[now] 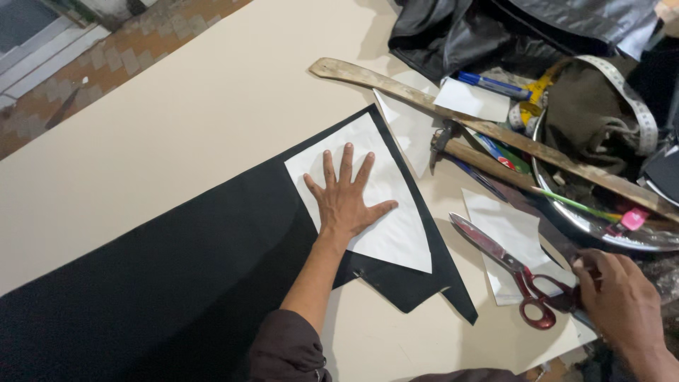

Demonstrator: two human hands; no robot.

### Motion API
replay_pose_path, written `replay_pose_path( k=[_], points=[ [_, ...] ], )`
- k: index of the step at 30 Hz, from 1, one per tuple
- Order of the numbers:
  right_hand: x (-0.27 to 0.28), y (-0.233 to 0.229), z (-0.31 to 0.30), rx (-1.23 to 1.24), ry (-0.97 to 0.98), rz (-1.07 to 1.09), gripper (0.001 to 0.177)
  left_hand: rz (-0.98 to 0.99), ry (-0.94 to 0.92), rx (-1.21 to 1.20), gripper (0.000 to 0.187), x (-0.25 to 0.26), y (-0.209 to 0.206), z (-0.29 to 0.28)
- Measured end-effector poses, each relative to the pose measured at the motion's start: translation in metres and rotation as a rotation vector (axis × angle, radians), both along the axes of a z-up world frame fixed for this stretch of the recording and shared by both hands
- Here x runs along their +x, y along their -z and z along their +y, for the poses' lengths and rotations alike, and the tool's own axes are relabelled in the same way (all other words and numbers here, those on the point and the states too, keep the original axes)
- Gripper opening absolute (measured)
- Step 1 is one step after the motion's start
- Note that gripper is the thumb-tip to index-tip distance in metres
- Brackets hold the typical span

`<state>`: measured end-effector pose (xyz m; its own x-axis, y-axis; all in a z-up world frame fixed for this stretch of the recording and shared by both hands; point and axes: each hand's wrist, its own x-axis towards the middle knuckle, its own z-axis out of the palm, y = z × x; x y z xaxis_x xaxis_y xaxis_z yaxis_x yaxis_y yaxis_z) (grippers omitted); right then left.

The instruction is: The person places a white paper pattern on a black fabric sheet, traces its outline with a marking tool, and then uses scissors to cut the fabric along the marked lines. The person repeats this process for a second pattern piece.

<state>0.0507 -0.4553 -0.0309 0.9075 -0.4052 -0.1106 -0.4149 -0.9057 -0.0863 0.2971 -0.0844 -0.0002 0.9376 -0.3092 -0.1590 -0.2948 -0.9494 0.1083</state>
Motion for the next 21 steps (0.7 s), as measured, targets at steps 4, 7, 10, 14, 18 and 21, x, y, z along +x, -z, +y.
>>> replay_pose_path(
  k=[4, 7, 10, 14, 18, 21],
  points=[
    [0.009, -0.008, 0.0, 0.048, 0.113, 0.061, 0.024, 0.017, -0.008, -0.019, 0.107, -0.001, 0.001, 0.002],
    [0.011, -0.022, 0.018, 0.137, 0.146, -0.092, 0.015, -0.004, -0.004, -0.038, 0.107, -0.001, 0.003, 0.003],
    [0.017, -0.023, 0.055, 0.429, 0.114, -0.296, 0.014, -0.036, 0.003, -0.061, 0.107, 0.0, 0.006, 0.005],
    [0.029, -0.01, 0.09, 0.464, -0.19, -0.415, 0.025, -0.053, -0.005, -0.092, 0.106, -0.001, 0.009, 0.006],
    [0.041, 0.005, 0.096, 0.269, -0.495, -0.568, 0.024, -0.061, -0.006, -0.107, 0.107, -0.002, 0.006, 0.009],
    [0.044, 0.009, 0.097, 0.271, -0.404, -0.605, 0.021, -0.048, -0.023, -0.112, 0.107, -0.004, 0.004, 0.01]
  ],
)
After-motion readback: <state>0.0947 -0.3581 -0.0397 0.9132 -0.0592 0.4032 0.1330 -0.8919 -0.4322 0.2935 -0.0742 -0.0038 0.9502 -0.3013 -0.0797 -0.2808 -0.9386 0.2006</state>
